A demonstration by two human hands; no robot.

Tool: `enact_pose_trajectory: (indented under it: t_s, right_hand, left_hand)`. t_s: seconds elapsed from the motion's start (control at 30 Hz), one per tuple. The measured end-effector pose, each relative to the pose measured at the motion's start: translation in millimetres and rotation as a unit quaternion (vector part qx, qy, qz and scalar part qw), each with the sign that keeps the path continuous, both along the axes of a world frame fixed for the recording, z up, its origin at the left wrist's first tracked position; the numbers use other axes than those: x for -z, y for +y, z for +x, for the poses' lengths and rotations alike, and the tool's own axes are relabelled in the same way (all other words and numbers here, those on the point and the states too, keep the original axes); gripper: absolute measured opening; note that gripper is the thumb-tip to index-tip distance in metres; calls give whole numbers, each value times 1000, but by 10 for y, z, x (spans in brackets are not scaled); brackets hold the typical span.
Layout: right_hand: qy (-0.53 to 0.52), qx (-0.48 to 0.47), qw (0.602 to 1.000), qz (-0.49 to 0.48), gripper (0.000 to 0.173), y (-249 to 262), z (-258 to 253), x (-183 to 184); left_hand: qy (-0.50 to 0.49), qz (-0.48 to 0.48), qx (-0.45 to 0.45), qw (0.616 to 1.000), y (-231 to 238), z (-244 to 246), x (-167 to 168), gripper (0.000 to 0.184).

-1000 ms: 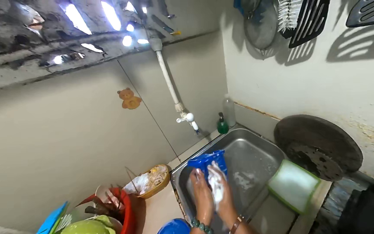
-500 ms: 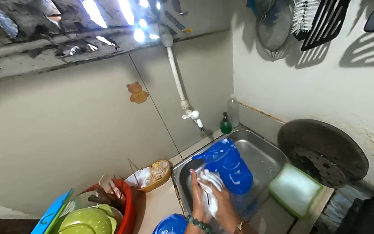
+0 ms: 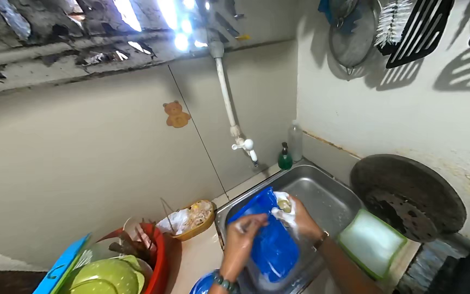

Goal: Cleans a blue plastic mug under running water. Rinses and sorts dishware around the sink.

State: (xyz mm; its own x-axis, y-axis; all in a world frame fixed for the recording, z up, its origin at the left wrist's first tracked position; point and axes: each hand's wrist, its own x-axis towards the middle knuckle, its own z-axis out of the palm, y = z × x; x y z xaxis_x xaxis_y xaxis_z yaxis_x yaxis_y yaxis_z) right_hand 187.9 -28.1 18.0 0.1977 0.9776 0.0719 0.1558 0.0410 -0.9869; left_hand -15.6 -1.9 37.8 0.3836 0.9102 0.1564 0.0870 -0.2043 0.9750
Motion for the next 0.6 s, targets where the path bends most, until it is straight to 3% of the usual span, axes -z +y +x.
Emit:
enact_pose_trajectory:
  t_s: [0.03,0.07,0.1,0.13,0.2,0.27,0.33,0.4,0.53,0.6]
  right_hand:
    - [-19,-49,999,-6,56,-9,79,-122]
    - [-32,-93,995,-9,54,-9,156,-233]
    - [-35,-130,991,-7,50,7,231,-307]
    - [-30,-158,987,-4,48,33,302,-358]
    - [-3,-163,986,27,41,145,395,-380]
    - [-12,-73,996,55,38,228,364,-346]
    - [-75,76,994,24,43,276,154,-280]
    - [-154,153,974,-60,46,216,-169,-310]
    - [-263,61,955,-123,56,-40,-829,-416]
    - [-277,57,950,-130,55,-48,-816,-377]
  left_hand:
    - [38,125,-68,989,109,-135,30,30]
    - [83,196,-90,973,225,-284,25,49]
    - [138,211,-68,965,299,-422,3,70]
    - [192,187,-16,963,318,-522,-27,79]
    - [250,103,96,958,257,-552,-101,62]
    - [174,41,155,972,148,-459,-44,37]
    - [106,22,113,988,26,-300,64,30]
    - [97,7,59,994,-43,-145,147,30]
    - [169,29,38,984,-23,-23,366,28]
    - [161,59,15,985,-127,-36,415,29]
